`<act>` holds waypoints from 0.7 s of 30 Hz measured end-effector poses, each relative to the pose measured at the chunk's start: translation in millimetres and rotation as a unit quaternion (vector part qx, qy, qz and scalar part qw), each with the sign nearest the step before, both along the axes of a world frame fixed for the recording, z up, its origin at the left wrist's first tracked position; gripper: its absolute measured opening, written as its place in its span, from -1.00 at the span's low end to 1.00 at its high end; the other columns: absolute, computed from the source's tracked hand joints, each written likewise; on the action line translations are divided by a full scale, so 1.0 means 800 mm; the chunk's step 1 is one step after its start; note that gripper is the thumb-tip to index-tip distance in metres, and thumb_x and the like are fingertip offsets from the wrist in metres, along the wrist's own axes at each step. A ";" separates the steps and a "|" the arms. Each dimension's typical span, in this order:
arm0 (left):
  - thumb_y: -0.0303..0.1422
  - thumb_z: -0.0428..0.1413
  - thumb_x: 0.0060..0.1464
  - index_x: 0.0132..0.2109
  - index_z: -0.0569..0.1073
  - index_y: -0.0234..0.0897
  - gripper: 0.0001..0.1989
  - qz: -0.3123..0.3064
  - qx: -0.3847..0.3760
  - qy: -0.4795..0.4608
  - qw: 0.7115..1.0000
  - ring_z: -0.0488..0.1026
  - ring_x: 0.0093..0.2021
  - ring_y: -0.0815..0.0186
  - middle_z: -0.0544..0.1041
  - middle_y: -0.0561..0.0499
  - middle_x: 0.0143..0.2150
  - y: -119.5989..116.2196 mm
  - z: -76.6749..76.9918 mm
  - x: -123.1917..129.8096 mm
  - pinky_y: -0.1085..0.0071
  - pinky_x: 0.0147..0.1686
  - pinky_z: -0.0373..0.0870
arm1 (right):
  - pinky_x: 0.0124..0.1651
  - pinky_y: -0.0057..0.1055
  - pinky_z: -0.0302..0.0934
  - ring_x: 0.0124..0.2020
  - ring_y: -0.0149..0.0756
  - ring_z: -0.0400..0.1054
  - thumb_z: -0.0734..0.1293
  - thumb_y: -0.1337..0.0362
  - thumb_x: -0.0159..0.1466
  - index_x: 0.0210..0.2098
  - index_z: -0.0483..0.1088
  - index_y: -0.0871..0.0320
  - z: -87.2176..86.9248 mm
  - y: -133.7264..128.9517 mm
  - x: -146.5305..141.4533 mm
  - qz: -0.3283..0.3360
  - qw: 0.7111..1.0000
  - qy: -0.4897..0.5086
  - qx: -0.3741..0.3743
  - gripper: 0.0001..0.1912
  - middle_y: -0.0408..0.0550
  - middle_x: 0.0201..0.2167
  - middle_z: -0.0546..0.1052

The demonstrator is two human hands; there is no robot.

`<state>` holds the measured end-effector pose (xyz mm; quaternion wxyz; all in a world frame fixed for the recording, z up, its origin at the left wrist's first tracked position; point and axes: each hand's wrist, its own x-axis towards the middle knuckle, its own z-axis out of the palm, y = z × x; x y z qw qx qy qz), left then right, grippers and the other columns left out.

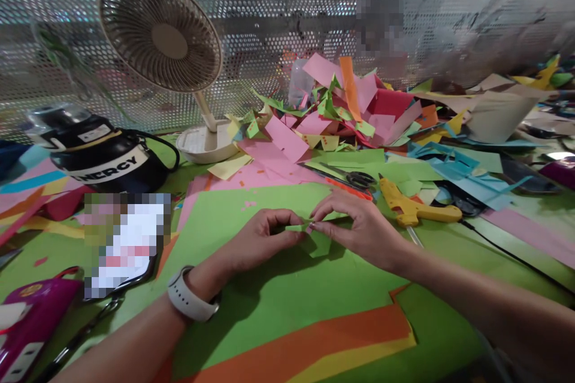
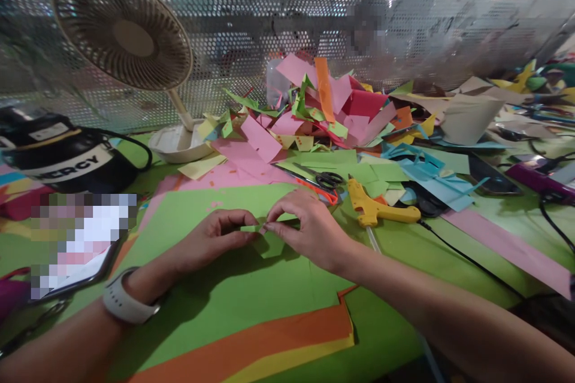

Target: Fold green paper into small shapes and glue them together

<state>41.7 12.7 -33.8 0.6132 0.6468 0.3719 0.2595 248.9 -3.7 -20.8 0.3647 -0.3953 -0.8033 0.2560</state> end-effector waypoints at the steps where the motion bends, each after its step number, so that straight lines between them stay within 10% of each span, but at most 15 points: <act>1: -0.31 0.17 -0.02 -0.35 0.49 -0.31 -0.86 0.001 -0.001 0.004 1.000 0.26 -0.47 0.43 0.43 0.10 -0.46 0.000 0.001 0.000 0.50 -0.46 0.17 | -0.15 -0.29 0.26 -0.26 -0.28 0.40 0.33 0.30 0.26 -0.35 0.44 0.15 0.000 0.000 0.000 0.000 1.000 -0.001 0.000 -0.93 -0.07 -0.36 0.53; 21: -0.18 0.21 -0.02 -0.39 0.51 -0.29 -0.76 0.018 0.069 0.060 0.996 0.30 -0.50 0.39 0.46 0.07 -0.50 -0.004 0.008 0.002 0.48 -0.48 0.21 | -0.18 -0.38 0.23 -0.30 -0.34 0.40 0.31 0.35 0.27 -0.23 0.45 0.19 0.013 -0.003 0.007 0.014 0.997 -0.071 0.021 -0.91 -0.10 -0.38 0.54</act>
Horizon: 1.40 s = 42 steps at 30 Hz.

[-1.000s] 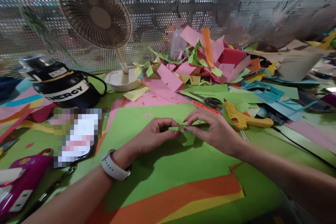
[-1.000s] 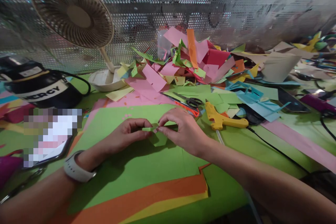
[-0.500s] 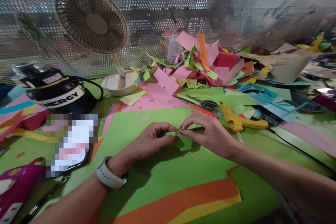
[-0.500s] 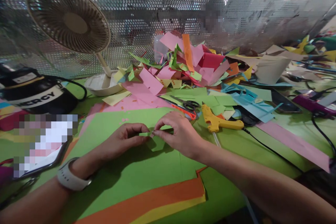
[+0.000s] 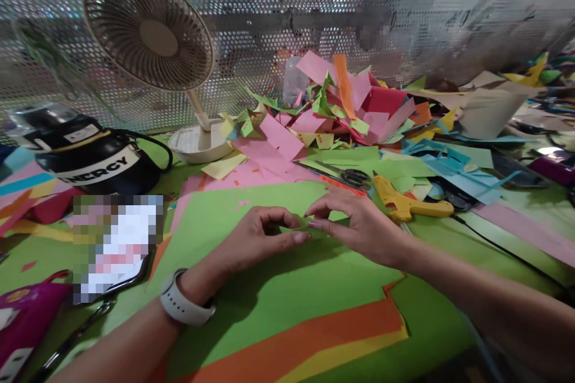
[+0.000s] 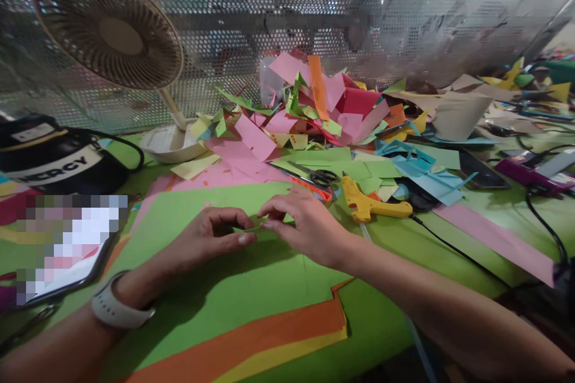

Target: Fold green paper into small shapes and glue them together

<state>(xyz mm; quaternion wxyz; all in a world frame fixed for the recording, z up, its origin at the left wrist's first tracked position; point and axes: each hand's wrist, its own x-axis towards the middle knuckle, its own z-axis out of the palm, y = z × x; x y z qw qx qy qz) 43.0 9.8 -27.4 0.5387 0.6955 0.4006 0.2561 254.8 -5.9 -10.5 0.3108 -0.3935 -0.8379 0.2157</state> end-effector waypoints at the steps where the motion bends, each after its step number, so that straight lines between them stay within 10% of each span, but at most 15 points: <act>1: -0.19 0.21 0.00 -0.42 0.51 -0.29 -0.76 -0.004 0.018 0.001 1.000 0.31 -0.50 0.38 0.46 0.07 -0.51 0.000 0.000 0.001 0.47 -0.46 0.22 | -0.18 -0.37 0.23 -0.30 -0.34 0.39 0.31 0.35 0.28 -0.24 0.44 0.19 0.000 -0.001 -0.001 0.004 1.000 -0.002 0.003 -0.91 -0.10 -0.38 0.54; 10: -0.21 0.15 0.09 -0.43 0.51 -0.25 -0.76 0.009 0.098 0.028 0.995 0.35 -0.44 0.35 0.49 0.06 -0.48 -0.002 0.005 0.000 0.45 -0.38 0.26 | -0.23 -0.42 0.26 -0.30 -0.35 0.43 0.32 0.31 0.27 -0.15 0.46 0.17 0.004 0.001 0.003 0.027 0.995 -0.006 -0.091 -0.83 -0.09 -0.35 0.56; 15: -0.03 -0.01 0.18 -0.04 0.47 -0.18 -0.60 0.080 0.052 -0.108 0.990 0.44 -0.07 0.19 0.56 -0.05 -0.12 0.006 0.002 -0.007 0.31 -0.05 0.30 | -0.26 -0.45 0.27 -0.33 -0.38 0.43 0.33 0.30 0.25 -0.18 0.48 0.15 0.012 0.007 0.010 -0.006 0.990 0.049 -0.129 -0.85 -0.14 -0.36 0.55; 24: -0.01 0.09 0.08 -0.50 0.44 -0.27 -0.58 0.271 0.014 -0.092 0.958 0.48 -0.27 0.22 0.55 -0.04 -0.40 0.003 0.010 -0.009 0.34 -0.22 0.35 | -0.26 -0.42 0.29 -0.35 -0.37 0.41 0.35 0.25 0.21 -0.28 0.48 0.19 0.024 0.012 0.020 -0.057 0.990 0.080 -0.104 -0.85 -0.12 -0.40 0.54; 33: -0.23 0.35 -0.18 -0.40 0.50 -0.23 -0.76 0.171 -0.177 -0.197 0.949 0.42 -0.38 0.39 0.55 0.10 -0.42 -0.039 0.007 0.010 0.50 -0.37 0.28 | -0.15 -0.37 0.32 -0.24 -0.33 0.45 0.33 0.25 0.24 -0.22 0.49 0.18 0.024 0.004 0.010 -0.026 0.995 0.070 -0.074 -0.83 -0.08 -0.29 0.58; 37: -0.23 0.37 -0.22 -0.45 0.47 -0.25 -0.73 0.219 -0.170 -0.190 0.942 0.36 -0.44 0.45 0.52 0.12 -0.45 -0.039 0.003 0.004 0.56 -0.46 0.21 | 0.00 -0.28 0.31 -0.10 -0.28 0.45 0.26 0.26 0.27 -0.01 0.42 0.13 0.036 -0.005 0.051 -0.037 0.997 0.045 -0.043 -0.70 -0.04 -0.12 0.57; 42: -0.21 0.39 -0.27 -0.43 0.46 -0.25 -0.68 0.273 -0.164 -0.165 0.933 0.35 -0.43 0.44 0.49 0.12 -0.44 -0.036 -0.003 -0.011 0.59 -0.51 0.19 | 0.11 0.01 0.19 0.08 0.06 0.32 0.31 0.41 0.00 0.05 0.40 0.14 0.034 -0.020 0.150 -0.174 0.960 -0.221 0.015 -0.42 0.10 0.05 0.45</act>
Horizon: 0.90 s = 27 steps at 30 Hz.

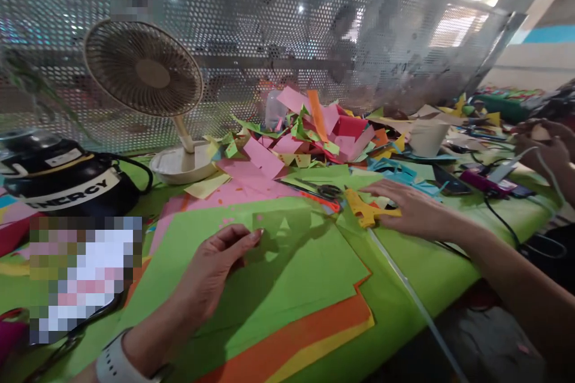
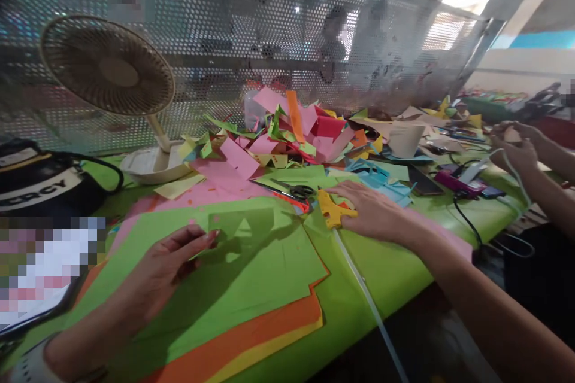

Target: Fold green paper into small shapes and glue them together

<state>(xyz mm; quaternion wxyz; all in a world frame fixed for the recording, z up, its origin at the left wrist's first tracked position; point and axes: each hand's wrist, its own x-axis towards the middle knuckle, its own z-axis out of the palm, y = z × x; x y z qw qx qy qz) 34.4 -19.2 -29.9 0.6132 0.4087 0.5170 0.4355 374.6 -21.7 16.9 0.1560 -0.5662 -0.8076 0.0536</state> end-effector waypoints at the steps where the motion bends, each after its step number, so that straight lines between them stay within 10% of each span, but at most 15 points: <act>1: -0.21 0.39 -0.27 -0.43 0.45 -0.25 -0.68 0.005 -0.003 0.000 1.000 0.35 -0.42 0.45 0.48 0.13 -0.44 0.000 -0.001 -0.001 0.61 -0.53 0.18 | 0.09 0.03 0.20 0.06 0.09 0.33 0.30 0.43 -0.03 0.09 0.38 0.17 -0.006 -0.002 0.014 -0.020 0.999 -0.043 -0.021 -0.36 0.14 0.05 0.45; 11: -0.27 0.42 -0.35 -0.42 0.42 -0.26 -0.63 0.036 -0.032 -0.026 0.998 0.39 -0.48 0.47 0.44 0.18 -0.53 -0.006 0.005 0.003 0.64 -0.60 0.21 | -0.09 -0.23 0.27 -0.16 -0.11 0.36 0.20 0.43 0.08 0.04 0.42 0.17 -0.063 0.001 0.031 -0.071 0.988 -0.115 0.070 -0.48 0.07 -0.18 0.40; 19: -0.28 0.38 -0.22 -0.40 0.42 -0.26 -0.70 0.017 -0.012 -0.039 0.999 0.44 -0.45 0.46 0.50 0.15 -0.51 -0.004 -0.003 0.002 0.65 -0.59 0.22 | -0.11 -0.17 0.29 -0.16 -0.06 0.34 0.24 0.29 0.07 -0.07 0.46 0.17 -0.064 0.012 0.039 -0.104 0.974 -0.016 0.202 -0.58 0.08 -0.19 0.38; 27: -0.30 0.39 -0.23 -0.39 0.44 -0.26 -0.71 0.029 -0.012 -0.070 0.997 0.45 -0.49 0.49 0.52 0.15 -0.51 -0.003 -0.004 0.000 0.67 -0.60 0.24 | -0.16 -0.19 0.29 -0.13 -0.04 0.38 0.24 0.33 -0.01 -0.14 0.37 0.14 -0.060 0.017 0.029 -0.088 0.983 -0.025 0.160 -0.60 0.08 -0.11 0.45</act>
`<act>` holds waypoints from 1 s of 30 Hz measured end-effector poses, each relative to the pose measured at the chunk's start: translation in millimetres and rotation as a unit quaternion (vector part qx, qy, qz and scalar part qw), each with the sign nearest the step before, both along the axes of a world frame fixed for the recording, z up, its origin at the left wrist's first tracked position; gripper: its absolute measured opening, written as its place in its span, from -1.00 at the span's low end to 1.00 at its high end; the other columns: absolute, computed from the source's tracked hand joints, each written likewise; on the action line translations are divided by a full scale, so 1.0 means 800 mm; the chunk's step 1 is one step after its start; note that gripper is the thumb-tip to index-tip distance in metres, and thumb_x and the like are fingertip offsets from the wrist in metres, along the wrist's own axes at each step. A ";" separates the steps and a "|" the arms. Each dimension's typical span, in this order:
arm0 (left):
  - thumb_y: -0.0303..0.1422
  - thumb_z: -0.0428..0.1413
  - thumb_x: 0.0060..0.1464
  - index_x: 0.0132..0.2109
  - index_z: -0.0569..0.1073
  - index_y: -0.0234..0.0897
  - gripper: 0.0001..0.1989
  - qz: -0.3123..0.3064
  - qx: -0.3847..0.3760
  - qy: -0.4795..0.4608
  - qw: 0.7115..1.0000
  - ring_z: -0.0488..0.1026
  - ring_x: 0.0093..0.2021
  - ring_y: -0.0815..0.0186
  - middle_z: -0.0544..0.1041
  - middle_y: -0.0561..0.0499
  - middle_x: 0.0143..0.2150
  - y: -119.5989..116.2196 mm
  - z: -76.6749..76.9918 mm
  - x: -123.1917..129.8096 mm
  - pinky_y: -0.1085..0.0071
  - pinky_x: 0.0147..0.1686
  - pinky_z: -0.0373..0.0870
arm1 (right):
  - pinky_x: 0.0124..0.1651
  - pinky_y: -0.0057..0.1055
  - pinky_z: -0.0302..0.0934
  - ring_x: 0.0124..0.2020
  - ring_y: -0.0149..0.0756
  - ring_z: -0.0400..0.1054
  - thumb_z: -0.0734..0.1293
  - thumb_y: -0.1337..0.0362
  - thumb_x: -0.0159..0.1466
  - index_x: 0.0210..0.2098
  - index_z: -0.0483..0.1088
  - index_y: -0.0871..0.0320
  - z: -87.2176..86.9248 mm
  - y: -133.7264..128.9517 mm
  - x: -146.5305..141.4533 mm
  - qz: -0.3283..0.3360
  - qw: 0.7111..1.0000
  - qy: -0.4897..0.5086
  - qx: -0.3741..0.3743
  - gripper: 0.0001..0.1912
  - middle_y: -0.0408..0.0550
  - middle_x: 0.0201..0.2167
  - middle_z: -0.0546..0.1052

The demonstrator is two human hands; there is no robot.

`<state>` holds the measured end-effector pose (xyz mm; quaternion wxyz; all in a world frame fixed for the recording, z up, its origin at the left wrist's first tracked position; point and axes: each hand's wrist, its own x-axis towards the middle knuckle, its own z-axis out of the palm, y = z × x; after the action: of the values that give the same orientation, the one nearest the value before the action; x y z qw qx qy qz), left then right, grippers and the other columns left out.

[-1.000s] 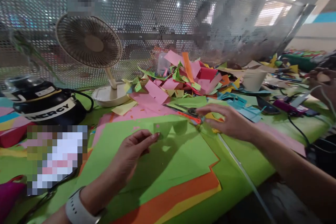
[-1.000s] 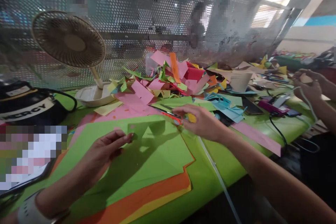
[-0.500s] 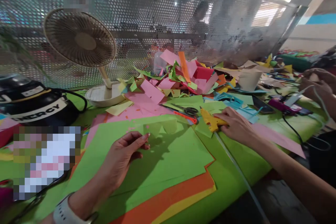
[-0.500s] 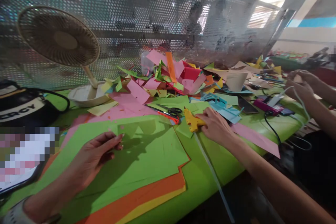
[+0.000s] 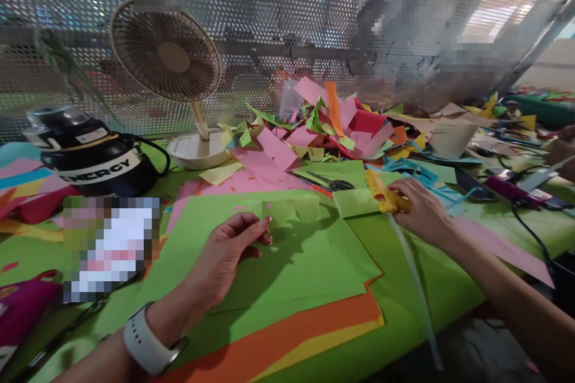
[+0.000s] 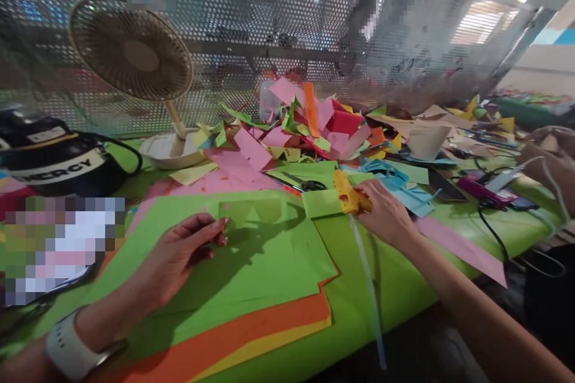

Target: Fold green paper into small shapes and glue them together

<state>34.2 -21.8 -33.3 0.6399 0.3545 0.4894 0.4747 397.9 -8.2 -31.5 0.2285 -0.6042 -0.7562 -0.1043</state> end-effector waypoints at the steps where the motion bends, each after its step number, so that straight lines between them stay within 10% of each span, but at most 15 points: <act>1: -0.31 0.40 -0.27 -0.39 0.45 -0.26 -0.69 0.011 -0.007 -0.016 1.000 0.45 -0.49 0.49 0.53 0.15 -0.50 0.001 0.001 0.000 0.67 -0.60 0.25 | -0.16 -0.20 0.28 -0.14 -0.04 0.39 0.24 0.33 -0.02 -0.15 0.36 0.14 0.001 0.001 -0.003 -0.003 1.000 0.015 0.003 -0.60 0.08 -0.11 0.45; 7: -0.34 0.46 -0.48 -0.40 0.47 -0.28 -0.57 0.061 -0.047 -0.065 0.995 0.47 -0.50 0.47 0.54 0.16 -0.47 0.005 0.008 0.002 0.64 -0.59 0.31 | -0.39 -0.38 0.18 -0.45 -0.28 0.30 0.30 0.25 0.00 -0.26 0.36 0.15 0.022 0.003 -0.036 0.012 0.969 0.240 -0.060 -0.72 -0.08 -0.42 0.45; 15: -0.23 0.39 -0.26 -0.43 0.48 -0.26 -0.71 0.044 0.029 -0.020 0.998 0.44 -0.40 0.46 0.50 0.15 -0.46 0.007 -0.003 0.008 0.61 -0.47 0.31 | -0.63 -0.51 -0.02 -0.67 -0.50 0.10 0.39 -0.10 0.06 -0.44 0.36 0.18 0.039 -0.001 -0.128 0.121 0.781 0.523 -0.319 -0.56 -0.22 -0.68 0.31; 30: -0.24 0.31 -0.09 -0.40 0.49 -0.25 -0.80 0.010 0.074 0.005 0.997 0.39 -0.38 0.41 0.48 0.09 -0.43 0.008 -0.013 0.007 0.52 -0.39 0.31 | -0.70 -0.58 0.00 -0.67 -0.56 0.04 0.39 -0.08 0.12 -0.37 0.35 0.13 0.016 -0.012 -0.180 0.217 0.753 0.492 -0.378 -0.61 -0.27 -0.61 0.26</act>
<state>39.6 -15.8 -43.9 0.6051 0.3983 0.4594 0.5140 253.7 -17.8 -18.9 0.3385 -0.4285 -0.6278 0.5547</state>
